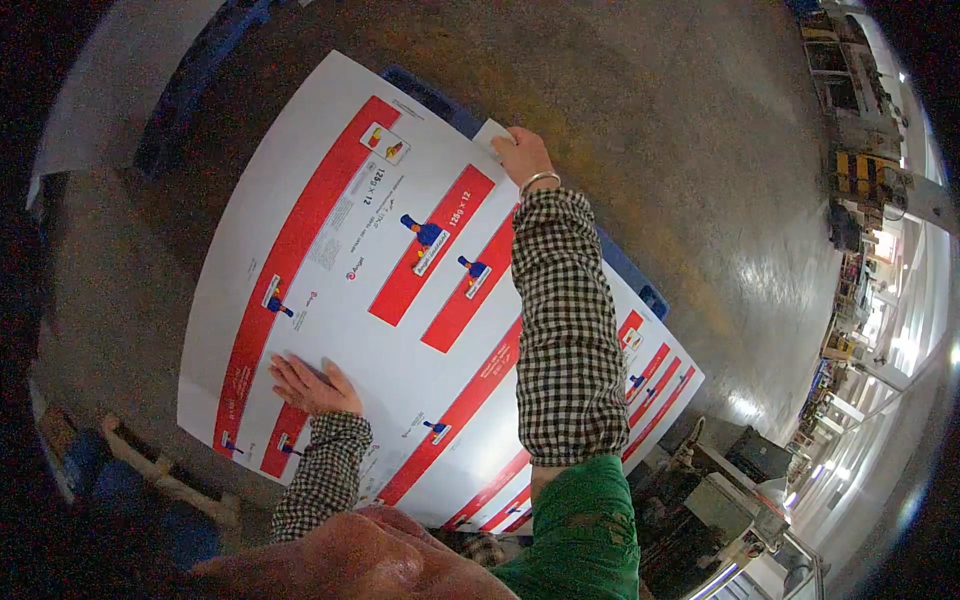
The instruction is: The person repeatedly picks up large printed sheets from a stack on the floor and places them onto a wooden board on a machine. The person aligns the sheets by hand before stacking them. The person also briefly handles a small white card and a white sheet of paper.
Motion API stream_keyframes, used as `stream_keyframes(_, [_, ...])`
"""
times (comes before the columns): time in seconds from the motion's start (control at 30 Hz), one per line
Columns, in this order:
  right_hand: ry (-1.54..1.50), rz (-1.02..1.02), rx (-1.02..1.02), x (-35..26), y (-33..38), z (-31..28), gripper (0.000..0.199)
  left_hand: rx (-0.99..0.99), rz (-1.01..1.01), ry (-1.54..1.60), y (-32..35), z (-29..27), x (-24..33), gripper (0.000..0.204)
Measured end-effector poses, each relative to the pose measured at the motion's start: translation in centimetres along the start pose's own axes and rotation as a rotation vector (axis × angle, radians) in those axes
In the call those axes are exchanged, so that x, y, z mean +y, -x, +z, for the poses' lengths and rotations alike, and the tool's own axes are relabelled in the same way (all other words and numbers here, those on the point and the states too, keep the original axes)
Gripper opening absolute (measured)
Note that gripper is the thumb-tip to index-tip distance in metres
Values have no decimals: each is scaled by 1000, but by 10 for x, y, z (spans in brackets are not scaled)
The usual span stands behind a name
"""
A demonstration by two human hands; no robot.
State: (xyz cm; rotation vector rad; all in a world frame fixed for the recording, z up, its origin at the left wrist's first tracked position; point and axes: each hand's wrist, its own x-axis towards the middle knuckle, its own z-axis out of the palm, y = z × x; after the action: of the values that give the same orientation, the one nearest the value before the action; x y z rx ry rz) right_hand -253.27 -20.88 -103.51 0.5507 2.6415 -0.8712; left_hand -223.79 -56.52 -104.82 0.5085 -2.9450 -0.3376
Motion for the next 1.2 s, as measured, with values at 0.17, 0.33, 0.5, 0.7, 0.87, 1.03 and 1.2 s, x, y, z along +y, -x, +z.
stream_keyframes(0.17, [119, -17, -84, -26, 13, -9, 45, -8, 15, 3, 1, -1, -2, 62])
stream_keyframes(0.33, [128, -76, -30, -27, 17, -7, 44, -53, -19, -31, 1, -2, -2, 65])
stream_keyframes(0.5, [182, 1, -61, -39, 19, -11, 40, -38, -6, -28, -1, 0, -2, 65])
stream_keyframes(0.7, [71, 51, -128, -34, 18, -20, 41, -6, 0, -13, 1, 2, -2, 66])
stream_keyframes(0.87, [-284, 70, -249, -22, 27, -39, 36, -67, -21, -1, -2, 0, 1, 66])
stream_keyframes(1.03, [-297, 17, -104, -58, 90, -59, 34, -12, 15, 0, -1, -5, -1, 62])
stream_keyframes(1.2, [-238, -194, 275, -104, 203, -87, 28, 8, -1, 28, -3, -4, 3, 64])
